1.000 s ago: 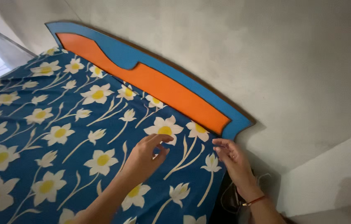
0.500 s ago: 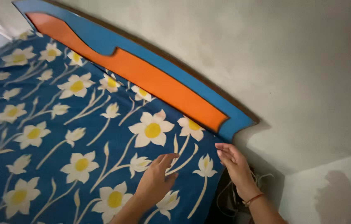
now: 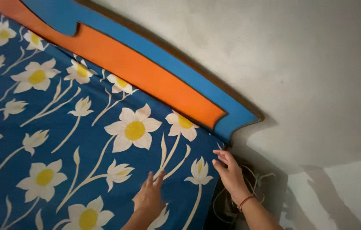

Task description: The person tucks a blue floral bedsheet under the mattress of a bed with an orange and blue headboard. They work around the corners and sides, smoothing the fabric and ensuring it is neatly fitted.

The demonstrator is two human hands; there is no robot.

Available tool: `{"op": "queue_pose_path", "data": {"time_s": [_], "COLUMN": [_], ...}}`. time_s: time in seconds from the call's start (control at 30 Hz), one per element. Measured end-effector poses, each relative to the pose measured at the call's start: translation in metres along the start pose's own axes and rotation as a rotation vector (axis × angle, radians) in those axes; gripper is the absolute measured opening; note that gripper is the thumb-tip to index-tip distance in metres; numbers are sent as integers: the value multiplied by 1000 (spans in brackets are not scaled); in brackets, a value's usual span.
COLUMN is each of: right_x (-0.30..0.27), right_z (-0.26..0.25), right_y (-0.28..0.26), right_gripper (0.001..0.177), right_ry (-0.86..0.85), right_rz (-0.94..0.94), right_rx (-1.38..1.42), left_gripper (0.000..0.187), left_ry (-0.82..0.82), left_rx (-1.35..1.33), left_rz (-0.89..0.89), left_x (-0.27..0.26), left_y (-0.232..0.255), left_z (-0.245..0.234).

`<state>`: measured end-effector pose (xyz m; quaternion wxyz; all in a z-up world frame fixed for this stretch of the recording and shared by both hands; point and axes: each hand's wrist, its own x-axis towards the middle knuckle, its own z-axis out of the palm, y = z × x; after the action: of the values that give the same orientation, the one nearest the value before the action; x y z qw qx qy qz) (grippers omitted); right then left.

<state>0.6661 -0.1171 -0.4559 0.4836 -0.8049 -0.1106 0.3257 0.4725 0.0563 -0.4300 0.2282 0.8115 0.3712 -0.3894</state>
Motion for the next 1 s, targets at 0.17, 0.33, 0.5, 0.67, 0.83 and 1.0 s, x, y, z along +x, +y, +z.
{"op": "queue_pose_path", "data": {"time_s": [0.17,0.33,0.5,0.67,0.83,1.0], "right_x": [34,74,111,146,164,172], "right_z": [8,8,4,7,21,34], "right_y": [26,66,104,107,110,131], "right_gripper": [44,47,52,57,89,112], "right_ry": [25,65,118,7,-63,-31], "right_rz": [-12,-55,-208,-72,10,23], "right_rx": [-76,-219,-362,-378,-560,-657], "left_gripper": [129,144,140,134,123,126], "left_ry": [47,119,8,122,167,36], "left_rx": [-16,73,90,125,170,198], "left_rz": [-102,-66,-153,-135,-131,-115], "left_x": [44,73,85,91,98,97], "left_y": [-11,-13,-12,-10,-10,-11], "left_z": [27,50,54,59,62,59]}}
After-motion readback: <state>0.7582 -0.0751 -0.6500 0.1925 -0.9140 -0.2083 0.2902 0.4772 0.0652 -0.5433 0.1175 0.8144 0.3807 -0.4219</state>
